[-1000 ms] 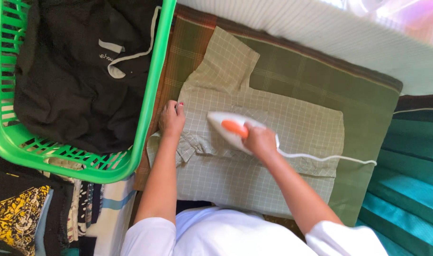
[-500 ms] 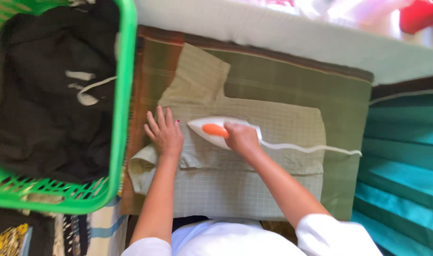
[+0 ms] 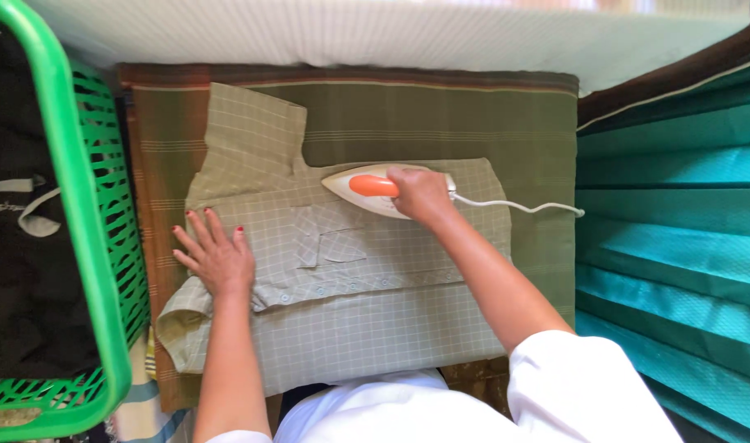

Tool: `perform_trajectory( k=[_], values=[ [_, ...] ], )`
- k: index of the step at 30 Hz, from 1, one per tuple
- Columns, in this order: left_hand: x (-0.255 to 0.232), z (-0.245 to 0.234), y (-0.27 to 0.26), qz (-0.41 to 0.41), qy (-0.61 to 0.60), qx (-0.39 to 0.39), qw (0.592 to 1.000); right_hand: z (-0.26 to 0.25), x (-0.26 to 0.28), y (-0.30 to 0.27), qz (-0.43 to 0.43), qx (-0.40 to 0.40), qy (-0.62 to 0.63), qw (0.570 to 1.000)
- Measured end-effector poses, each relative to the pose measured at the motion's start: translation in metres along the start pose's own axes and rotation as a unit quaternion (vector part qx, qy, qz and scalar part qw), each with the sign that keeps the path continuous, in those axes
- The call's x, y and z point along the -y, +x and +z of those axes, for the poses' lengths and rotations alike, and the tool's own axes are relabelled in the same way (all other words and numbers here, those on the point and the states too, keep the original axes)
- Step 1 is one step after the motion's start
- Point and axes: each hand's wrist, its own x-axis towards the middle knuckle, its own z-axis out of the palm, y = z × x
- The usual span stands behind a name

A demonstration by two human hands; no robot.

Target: Ironing a shirt on a flat surface using a handheld iron.

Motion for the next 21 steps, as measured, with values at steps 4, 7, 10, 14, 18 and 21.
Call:
perform_trajectory(
  k=[4,7,10,14,18,21],
  values=[
    [-0.001,0.001,0.0,0.018,0.013,-0.012,1.0,0.0,-0.059,-0.018,-0.005,-0.025,-0.003,1.0],
    [-0.002,0.002,0.0,0.026,0.022,-0.017,0.999,-0.01,-0.105,-0.035,-0.008,-0.037,-0.001,0.999],
    [-0.004,0.003,0.001,0.034,0.025,-0.026,0.999,-0.013,-0.155,-0.057,0.021,-0.048,-0.045,0.998],
    [-0.007,0.001,0.002,0.05,0.024,-0.028,0.998,-0.018,-0.213,-0.091,0.06,0.001,-0.076,0.995],
    [0.001,0.0,0.004,0.024,-0.002,0.002,1.0,-0.028,-0.246,-0.11,0.084,0.068,-0.085,0.991],
    [0.003,-0.01,0.008,-0.011,-0.01,0.037,0.999,-0.023,-0.241,-0.109,0.099,0.116,-0.067,0.986]
  ],
)
